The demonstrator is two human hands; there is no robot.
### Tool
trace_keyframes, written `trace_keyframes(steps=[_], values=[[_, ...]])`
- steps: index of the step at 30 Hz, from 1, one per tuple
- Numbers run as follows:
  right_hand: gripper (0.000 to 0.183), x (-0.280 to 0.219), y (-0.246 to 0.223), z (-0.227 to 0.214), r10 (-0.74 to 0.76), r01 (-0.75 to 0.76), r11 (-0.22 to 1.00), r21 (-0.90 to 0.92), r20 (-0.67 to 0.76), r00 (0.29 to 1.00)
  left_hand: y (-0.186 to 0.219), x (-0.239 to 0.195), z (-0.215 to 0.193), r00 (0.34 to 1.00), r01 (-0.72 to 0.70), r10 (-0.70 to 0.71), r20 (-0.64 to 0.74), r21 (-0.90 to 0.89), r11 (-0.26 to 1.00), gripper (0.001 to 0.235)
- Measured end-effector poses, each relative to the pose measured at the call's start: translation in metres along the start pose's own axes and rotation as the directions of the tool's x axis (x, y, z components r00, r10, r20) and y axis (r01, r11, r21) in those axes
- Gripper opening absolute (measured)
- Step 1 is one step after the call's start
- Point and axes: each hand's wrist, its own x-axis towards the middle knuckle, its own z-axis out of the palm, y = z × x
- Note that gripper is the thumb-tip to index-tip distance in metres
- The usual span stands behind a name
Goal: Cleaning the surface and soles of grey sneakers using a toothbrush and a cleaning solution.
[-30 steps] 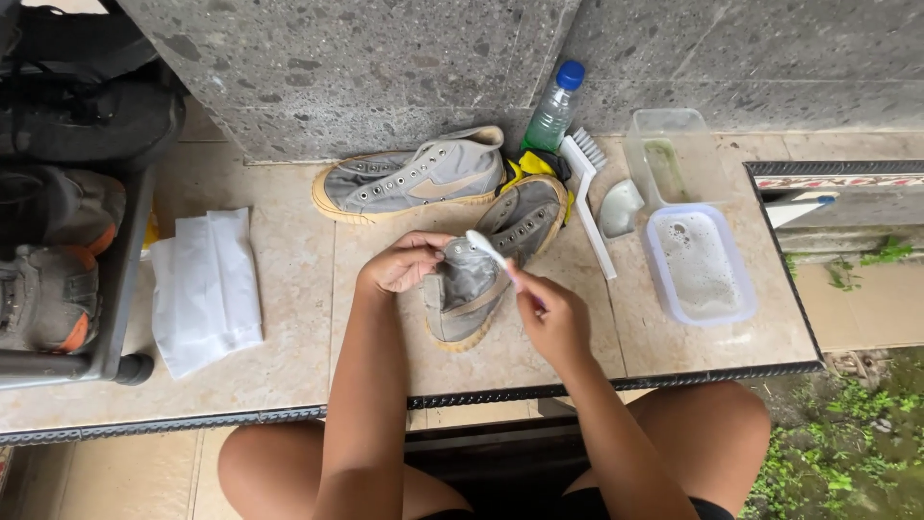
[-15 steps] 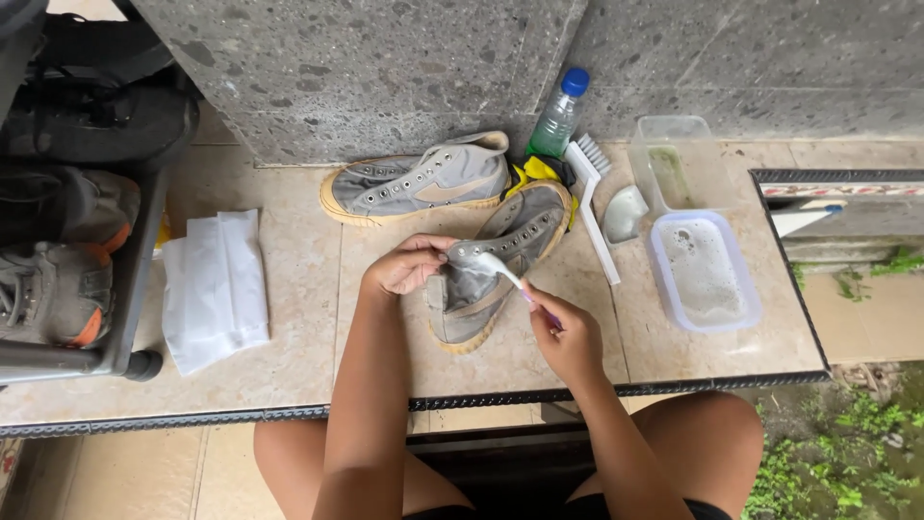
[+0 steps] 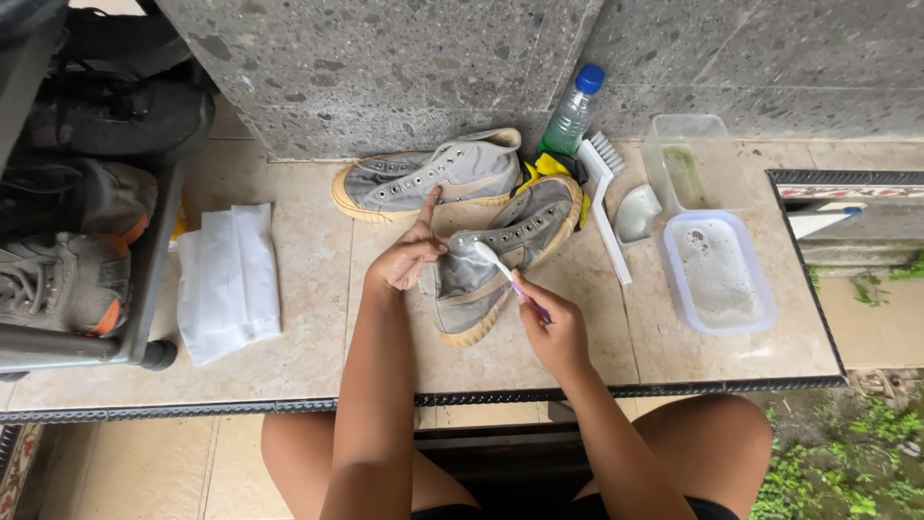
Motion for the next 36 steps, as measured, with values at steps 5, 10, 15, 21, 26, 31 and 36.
trace_keyframes(steps=[5, 10, 15, 21, 26, 31, 36], values=[[0.039, -0.003, 0.008, 0.001, 0.032, -0.031, 0.999, 0.033, -0.039, 0.999, 0.007, -0.002, 0.005, 0.999, -0.008, 0.009, -0.038, 0.027, 1.0, 0.103], [0.037, -0.002, 0.006, -0.004, 0.086, -0.083, 0.996, 0.034, -0.074, 0.994, -0.002, -0.001, -0.007, 0.992, 0.005, 0.005, -0.123, 0.081, 0.997, 0.101], [0.032, -0.003, 0.021, -0.024, -0.028, 0.021, 0.982, -0.189, -0.037, 0.999, -0.007, 0.001, -0.023, 0.997, 0.029, -0.025, -0.076, 0.06, 0.998, 0.101], [0.029, 0.01, -0.01, -0.008, -0.014, 0.011, 0.97, -0.242, -0.01, 1.0, 0.007, -0.004, 0.008, 0.99, 0.041, -0.029, -0.137, 0.09, 0.995, 0.096], [0.023, 0.007, -0.005, -0.043, 0.014, -0.036, 0.973, -0.227, -0.098, 0.995, 0.004, 0.001, 0.0, 0.992, 0.045, -0.037, -0.123, 0.065, 0.997, 0.096], [0.035, 0.041, 0.036, -0.096, 0.168, -0.257, 0.938, -0.231, -0.346, 0.923, 0.022, -0.009, 0.032, 0.991, 0.043, -0.031, -0.129, 0.089, 0.995, 0.093], [0.051, 0.067, 0.11, -0.113, 0.547, -0.491, 0.523, -0.696, -0.168, 0.82, 0.017, -0.009, 0.021, 0.991, 0.058, -0.044, -0.129, 0.11, 0.992, 0.093]])
